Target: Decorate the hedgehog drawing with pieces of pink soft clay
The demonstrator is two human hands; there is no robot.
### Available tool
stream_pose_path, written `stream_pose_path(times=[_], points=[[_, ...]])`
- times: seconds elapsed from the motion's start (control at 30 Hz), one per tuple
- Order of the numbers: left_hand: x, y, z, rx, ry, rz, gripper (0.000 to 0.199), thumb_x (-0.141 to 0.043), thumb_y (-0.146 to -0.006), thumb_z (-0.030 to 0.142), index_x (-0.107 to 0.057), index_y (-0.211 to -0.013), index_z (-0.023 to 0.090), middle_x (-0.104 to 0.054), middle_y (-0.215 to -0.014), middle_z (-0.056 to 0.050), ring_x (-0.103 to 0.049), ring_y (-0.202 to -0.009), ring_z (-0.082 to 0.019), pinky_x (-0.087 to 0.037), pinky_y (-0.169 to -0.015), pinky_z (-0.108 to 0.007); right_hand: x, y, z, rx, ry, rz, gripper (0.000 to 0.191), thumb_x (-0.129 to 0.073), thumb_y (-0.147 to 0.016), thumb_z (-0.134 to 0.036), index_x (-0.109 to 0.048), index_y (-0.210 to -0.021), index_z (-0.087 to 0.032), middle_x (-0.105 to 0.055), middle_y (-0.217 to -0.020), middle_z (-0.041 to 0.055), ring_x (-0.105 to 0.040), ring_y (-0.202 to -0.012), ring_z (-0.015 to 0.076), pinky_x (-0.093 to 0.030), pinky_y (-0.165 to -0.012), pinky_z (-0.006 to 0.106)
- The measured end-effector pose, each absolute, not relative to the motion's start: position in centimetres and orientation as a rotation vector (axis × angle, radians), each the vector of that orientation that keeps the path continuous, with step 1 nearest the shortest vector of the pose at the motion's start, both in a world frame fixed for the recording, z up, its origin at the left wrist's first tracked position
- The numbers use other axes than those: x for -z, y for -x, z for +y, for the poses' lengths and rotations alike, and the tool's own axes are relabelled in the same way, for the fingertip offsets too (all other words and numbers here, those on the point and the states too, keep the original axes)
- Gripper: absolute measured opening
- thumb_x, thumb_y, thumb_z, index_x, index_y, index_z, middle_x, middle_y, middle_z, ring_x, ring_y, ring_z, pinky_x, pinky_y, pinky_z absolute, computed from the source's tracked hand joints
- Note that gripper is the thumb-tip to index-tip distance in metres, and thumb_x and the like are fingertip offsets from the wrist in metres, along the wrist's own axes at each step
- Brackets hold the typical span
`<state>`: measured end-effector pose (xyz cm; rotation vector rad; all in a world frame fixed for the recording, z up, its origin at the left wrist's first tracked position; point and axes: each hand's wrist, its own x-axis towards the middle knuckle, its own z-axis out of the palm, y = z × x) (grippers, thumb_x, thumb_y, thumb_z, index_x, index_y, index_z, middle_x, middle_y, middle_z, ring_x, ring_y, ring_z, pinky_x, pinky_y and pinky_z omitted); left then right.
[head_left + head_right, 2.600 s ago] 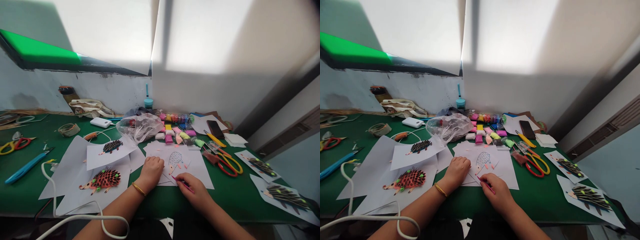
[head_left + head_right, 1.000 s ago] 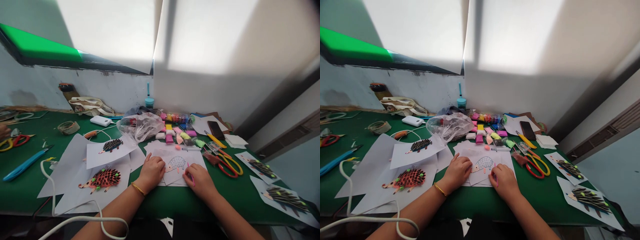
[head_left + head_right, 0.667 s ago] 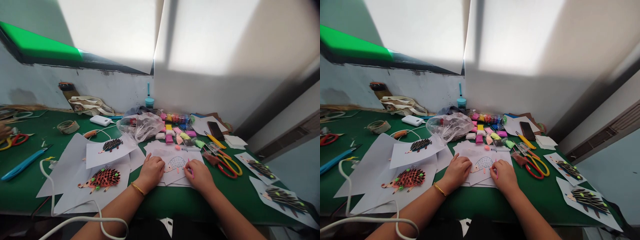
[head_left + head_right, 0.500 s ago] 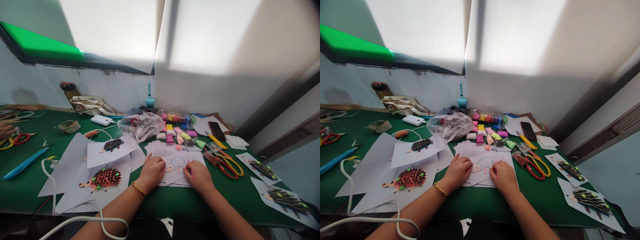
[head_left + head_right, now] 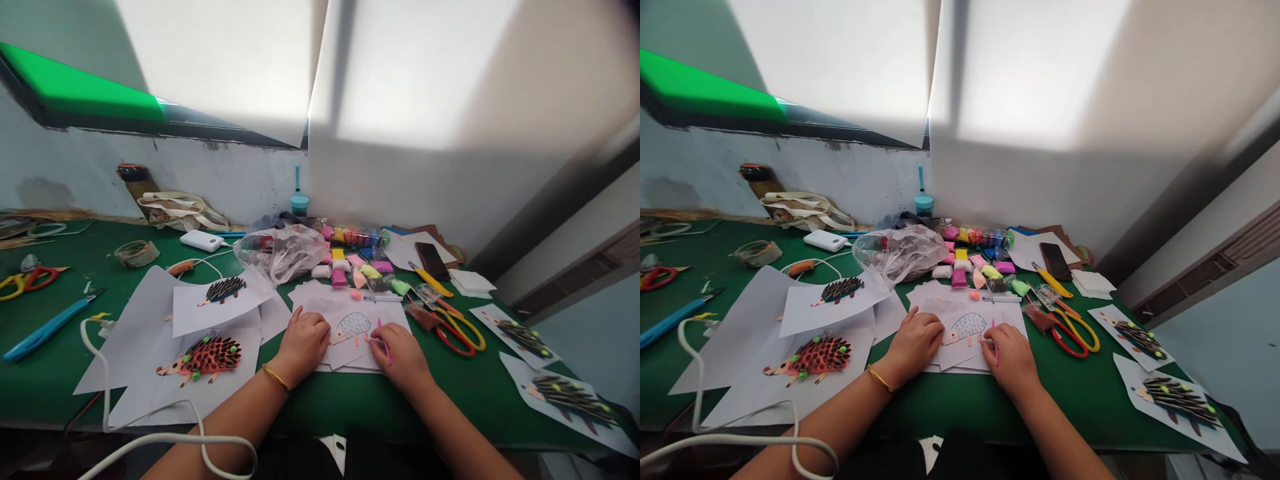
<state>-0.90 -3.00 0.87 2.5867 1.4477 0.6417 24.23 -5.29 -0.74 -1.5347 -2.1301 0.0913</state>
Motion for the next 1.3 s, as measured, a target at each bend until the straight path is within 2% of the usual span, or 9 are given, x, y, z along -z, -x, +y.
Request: stream_pose_path(times=[0.1,0.23,0.6,0.9,1.3], points=[[-0.9,0.9,-3.0,-0.637,-2.59,1.444,0.014,-0.052,-0.091,0.021,-0.065,-0.088,0.023,-0.066,-0.098,-0.001,-0.06,-0.097,-0.018,-0.024,-0.115,-0.048,1.2,-24.3,-5.5,-0.005,1.446,-2.144,0.024,-0.049,-0.091,-0.018,-0.071,-0.1,-0.02,-0.066,-0.09,0.0067,-0.058,-0.084,0.0199,-0.041,-0.075,0.031],[-1.0,0.9,-3.0,-0.633,-2.588,1.441,0.012,-0.053,-0.09,0.02,-0.065,-0.089,0.023,-0.066,-0.1,-0.001,-0.06,-0.098,-0.019,-0.023,-0.115,-0.049,1.5,-24.2,-5.9,0.041,1.393,-2.214,0.033,-0.049,-0.087,-0.013,-0.072,-0.109,-0.022,-0.065,-0.091,0.007,-0.056,-0.084,0.0196,-0.04,-0.076,0.031],[-1.1,0.9,-3.1,-0.621,-2.575,1.446,0.012,-0.054,-0.089,0.019,-0.065,-0.089,0.023,-0.066,-0.1,-0.001,-0.059,-0.099,-0.019,-0.022,-0.115,-0.05,1.8,-24.4,-5.8,0.025,1.483,-2.211,0.033,-0.051,-0.084,-0.011,-0.075,-0.105,-0.02,-0.063,-0.088,0.0074,-0.055,-0.085,0.02,-0.04,-0.078,0.031],[-1.1,0.9,-3.1,-0.627,-2.573,1.443,0.012,-0.054,-0.089,0.019,-0.065,-0.088,0.023,-0.066,-0.099,-0.002,-0.06,-0.098,-0.019,-0.021,-0.116,-0.05,1.8,-24.6,-5.9,0.025,1.466,-2.128,0.034,-0.049,-0.086,-0.013,-0.073,-0.11,-0.017,-0.065,-0.089,0.008,-0.057,-0.084,0.0198,-0.042,-0.078,0.031],[-1.0,0.9,-3.1,-0.62,-2.579,1.447,0.012,-0.054,-0.089,0.02,-0.065,-0.09,0.023,-0.066,-0.101,-0.002,-0.059,-0.1,-0.02,-0.021,-0.116,-0.051,2.0,-24.3,-5.8,0.097,1.528,-2.221,0.034,-0.052,-0.085,-0.013,-0.073,-0.109,-0.022,-0.063,-0.088,0.0065,-0.054,-0.084,0.0192,-0.036,-0.073,0.03]])
